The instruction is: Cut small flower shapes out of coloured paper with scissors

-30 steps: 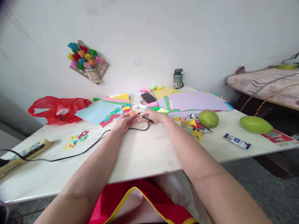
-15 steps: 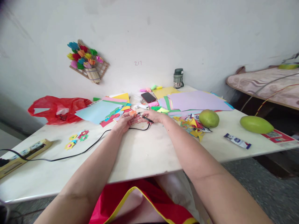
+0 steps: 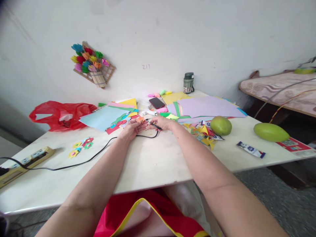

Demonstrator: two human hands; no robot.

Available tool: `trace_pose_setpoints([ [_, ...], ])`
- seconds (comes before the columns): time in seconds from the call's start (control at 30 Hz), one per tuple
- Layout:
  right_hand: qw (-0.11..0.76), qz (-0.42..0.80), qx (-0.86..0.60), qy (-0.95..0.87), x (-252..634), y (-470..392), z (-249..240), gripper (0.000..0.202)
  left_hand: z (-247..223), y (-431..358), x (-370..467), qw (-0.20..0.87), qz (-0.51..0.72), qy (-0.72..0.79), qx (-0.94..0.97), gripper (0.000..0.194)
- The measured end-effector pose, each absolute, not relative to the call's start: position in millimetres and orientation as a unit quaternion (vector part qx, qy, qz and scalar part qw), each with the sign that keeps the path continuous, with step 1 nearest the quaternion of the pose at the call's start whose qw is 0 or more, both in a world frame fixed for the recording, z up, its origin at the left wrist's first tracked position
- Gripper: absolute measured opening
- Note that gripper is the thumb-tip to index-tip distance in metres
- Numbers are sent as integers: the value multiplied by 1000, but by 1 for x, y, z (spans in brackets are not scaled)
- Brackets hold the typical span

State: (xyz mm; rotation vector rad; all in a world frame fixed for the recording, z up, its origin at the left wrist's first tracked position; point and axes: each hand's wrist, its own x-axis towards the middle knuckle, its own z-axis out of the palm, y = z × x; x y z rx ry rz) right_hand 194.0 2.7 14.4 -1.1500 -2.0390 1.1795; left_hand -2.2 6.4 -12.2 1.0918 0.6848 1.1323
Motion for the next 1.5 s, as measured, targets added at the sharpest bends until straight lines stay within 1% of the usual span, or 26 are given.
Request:
trace_pose_setpoints([
  [0.37,267,464,-424,-731,192,0,17,34,-10,5,-2,658,502,302,474,7],
  [0.7,261,464,-435,-726,191,3,13,25,-10,5,-2,661,496,305,474,8],
  [1.1,258,450,-435,-736,192,3,12,28,-10,6,-2,662,489,306,478,11],
  [1.27,260,443,-434,-740,193,6,10,30,-9,5,-2,665,487,316,470,9],
  [1.5,259,437,-414,-755,195,8,8,31,-11,8,-2,654,493,329,470,13],
])
